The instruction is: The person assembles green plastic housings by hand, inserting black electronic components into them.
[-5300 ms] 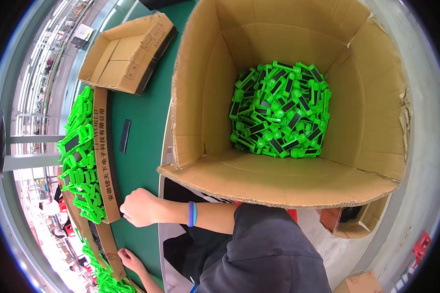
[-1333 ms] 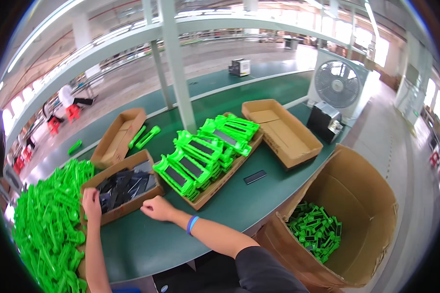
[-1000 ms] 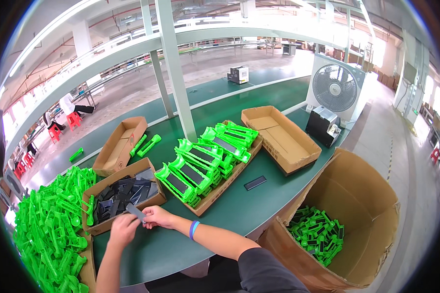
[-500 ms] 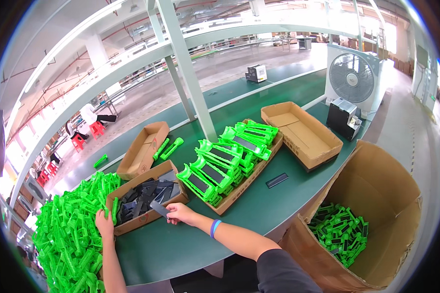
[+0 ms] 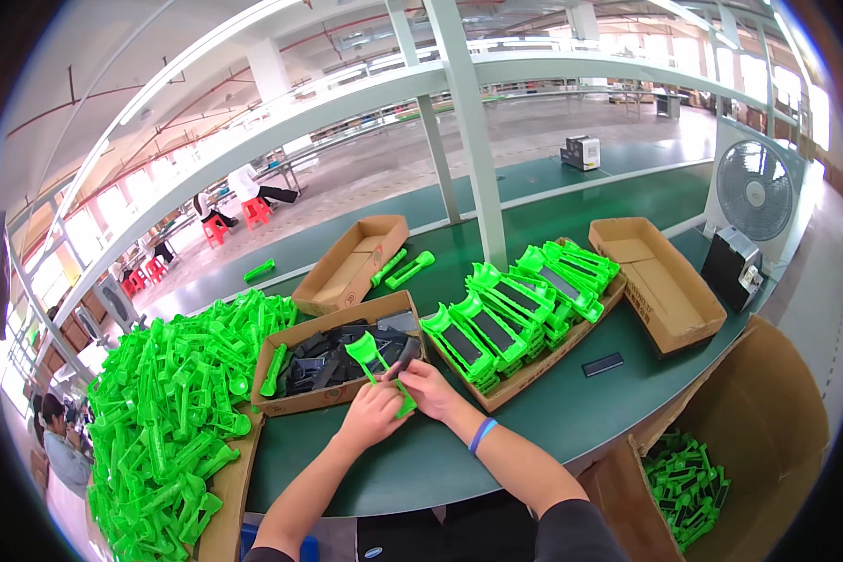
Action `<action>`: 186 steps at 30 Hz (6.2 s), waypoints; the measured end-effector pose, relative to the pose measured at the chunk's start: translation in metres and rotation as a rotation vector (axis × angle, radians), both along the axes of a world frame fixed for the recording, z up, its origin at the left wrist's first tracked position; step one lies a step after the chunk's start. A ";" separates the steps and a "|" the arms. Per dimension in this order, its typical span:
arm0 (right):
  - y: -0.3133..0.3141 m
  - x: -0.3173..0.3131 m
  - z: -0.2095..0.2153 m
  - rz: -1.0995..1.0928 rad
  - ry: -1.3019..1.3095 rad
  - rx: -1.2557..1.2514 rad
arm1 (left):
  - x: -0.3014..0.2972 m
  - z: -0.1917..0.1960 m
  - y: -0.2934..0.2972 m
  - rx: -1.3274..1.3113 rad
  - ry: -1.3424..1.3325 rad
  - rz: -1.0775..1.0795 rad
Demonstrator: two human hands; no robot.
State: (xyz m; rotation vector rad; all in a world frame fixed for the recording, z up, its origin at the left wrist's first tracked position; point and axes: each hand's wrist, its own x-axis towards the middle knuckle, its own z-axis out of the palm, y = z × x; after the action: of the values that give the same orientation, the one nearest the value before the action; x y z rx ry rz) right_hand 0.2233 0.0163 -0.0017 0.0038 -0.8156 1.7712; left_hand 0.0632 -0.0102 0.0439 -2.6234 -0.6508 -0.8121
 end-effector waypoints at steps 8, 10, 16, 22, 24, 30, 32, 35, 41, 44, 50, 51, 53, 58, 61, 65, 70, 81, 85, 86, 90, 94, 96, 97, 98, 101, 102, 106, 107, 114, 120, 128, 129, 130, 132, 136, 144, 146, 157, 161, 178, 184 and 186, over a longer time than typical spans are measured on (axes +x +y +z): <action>-0.007 -0.003 -0.003 -0.270 -0.330 -0.105 | -0.003 -0.007 -0.017 -0.001 -0.067 -0.098; -0.008 -0.002 0.000 -0.296 -0.343 -0.052 | -0.017 -0.009 -0.019 0.045 -0.289 -0.132; -0.010 0.006 0.001 0.029 -0.360 0.017 | -0.029 -0.047 0.005 -0.604 -1.204 -0.166; -0.010 0.008 0.007 0.153 -0.571 0.124 | -0.042 -0.037 0.007 -1.557 -1.169 -0.506; -0.008 0.011 0.007 0.105 -0.625 0.170 | -0.043 -0.037 0.015 -1.597 -1.134 -0.521; -0.010 0.007 0.016 -0.252 -0.863 0.264 | -0.056 -0.032 0.022 -1.504 -1.289 -0.749; -0.007 0.007 0.012 -0.357 -0.823 0.235 | -0.059 -0.035 0.022 -1.479 -1.319 -0.817; -0.004 0.012 0.010 -0.506 -0.859 0.268 | -0.050 -0.023 0.012 -1.686 -1.404 -0.909; -0.014 0.003 0.032 -0.861 -1.099 0.650 | -0.059 -0.021 0.012 -1.950 -1.412 -0.640; -0.017 0.001 0.030 -0.901 -1.107 0.636 | -0.052 -0.029 0.010 -1.997 -1.472 -0.375; -0.018 -0.005 0.024 -0.738 -0.762 0.236 | -0.043 -0.044 0.007 -2.027 -1.510 -0.327; -0.018 -0.004 0.024 -0.741 -0.716 0.198 | -0.044 -0.045 0.010 -1.972 -1.473 -0.313; -0.016 -0.002 0.026 -0.760 -0.684 0.171 | -0.046 -0.047 0.015 -1.922 -1.435 -0.321; -0.009 0.006 0.019 -0.717 -0.561 -0.003 | -0.046 -0.046 0.017 -1.811 -1.382 -0.376; -0.012 0.002 0.032 -0.756 -0.564 0.011 | -0.048 -0.047 0.019 -1.814 -1.388 -0.377; -0.016 0.003 0.046 -0.719 -0.456 -0.018 | -0.048 -0.046 0.016 -1.810 -1.389 -0.358; -0.018 0.004 0.041 -0.666 -0.448 -0.092 | -0.047 -0.047 0.015 -1.812 -1.366 -0.378; -0.022 -0.010 0.034 -0.579 -0.829 0.014 | -0.044 -0.048 0.016 -1.757 -1.504 -0.352; -0.028 -0.014 0.034 -0.675 -1.116 0.145 | -0.046 -0.052 0.016 -1.730 -1.551 -0.347; -0.029 -0.016 0.034 -0.744 -1.205 0.257 | -0.047 -0.054 0.016 -1.730 -1.558 -0.349; -0.032 -0.018 0.038 -0.712 -1.156 0.146 | -0.044 -0.055 0.013 -1.673 -1.613 -0.247; -0.034 -0.025 0.032 -0.685 -1.155 0.115 | -0.042 -0.054 0.012 -1.655 -1.646 -0.258; -0.035 -0.031 0.033 -0.719 -1.165 0.127 | -0.042 -0.054 0.012 -1.649 -1.669 -0.248; -0.035 -0.032 0.033 -0.716 -1.166 0.126 | -0.042 -0.054 0.011 -1.645 -1.690 -0.238; -0.034 -0.033 0.032 -0.731 -1.177 0.130 | -0.042 -0.054 0.012 -1.647 -1.693 -0.234; -0.034 -0.038 0.029 -0.768 -1.198 0.111 | -0.041 -0.052 0.012 -1.638 -1.699 -0.268; -0.032 -0.040 0.029 -0.792 -1.199 0.098 | -0.042 -0.050 0.014 -1.625 -1.681 -0.280; -0.030 -0.028 0.026 -0.680 -1.233 0.046 | -0.041 -0.052 0.015 -1.624 -1.567 -0.338; -0.025 -0.023 0.025 -0.681 -1.247 0.063 | -0.042 -0.051 0.017 -1.624 -1.563 -0.346; -0.030 -0.011 0.045 -1.285 -1.699 0.489 | -0.049 -0.049 0.017 -1.663 -1.569 -0.334; -0.015 0.012 0.042 -0.787 -1.447 0.393 | -0.054 -0.055 0.025 -1.665 -1.416 -0.429; -0.013 0.008 0.037 -0.185 -1.390 0.077 | -0.056 -0.053 0.024 -1.719 -1.316 -0.420; -0.013 0.007 0.035 -0.198 -1.412 0.052 | -0.056 -0.052 0.023 -1.715 -1.323 -0.420; -0.013 0.005 0.033 -0.210 -1.435 0.026 | -0.055 -0.052 0.022 -1.711 -1.329 -0.420; -0.011 0.004 0.026 -0.254 -1.432 0.057 | -0.055 -0.050 0.023 -1.706 -1.336 -0.405; -0.012 0.002 0.025 -0.334 -1.457 0.090 | -0.053 -0.045 0.023 -1.738 -1.350 -0.340; -0.017 0.010 0.037 -0.268 -1.253 0.088 | -0.056 -0.031 0.016 -1.434 -1.380 -0.429; -0.024 -0.001 0.044 -0.717 -1.300 0.765 | -0.064 -0.026 0.015 -1.363 -1.332 -0.485; -0.041 -0.040 0.034 -0.235 -1.232 0.868 | -0.080 -0.018 0.019 -1.454 -1.904 -0.701; -0.031 -0.036 0.007 0.029 -0.855 0.060 | -0.066 -0.025 0.015 -1.604 -1.785 -0.654; -0.053 -0.071 0.012 0.035 -0.882 -0.249 | -0.053 -0.027 0.004 -1.786 -1.943 -0.574; -0.052 -0.070 0.010 -0.208 -1.069 -0.022 | -0.057 -0.015 0.007 -1.528 -1.794 -0.569; -0.060 -0.073 0.014 -0.478 -1.181 0.287 | -0.062 -0.020 0.011 -1.316 -1.869 -0.540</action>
State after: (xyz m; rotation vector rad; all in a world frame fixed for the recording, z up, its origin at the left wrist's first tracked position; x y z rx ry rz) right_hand 0.1502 -0.0436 0.0126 -1.0358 -1.7131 1.0692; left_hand 0.0010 0.0011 0.0237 -1.6295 -0.9244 -4.1257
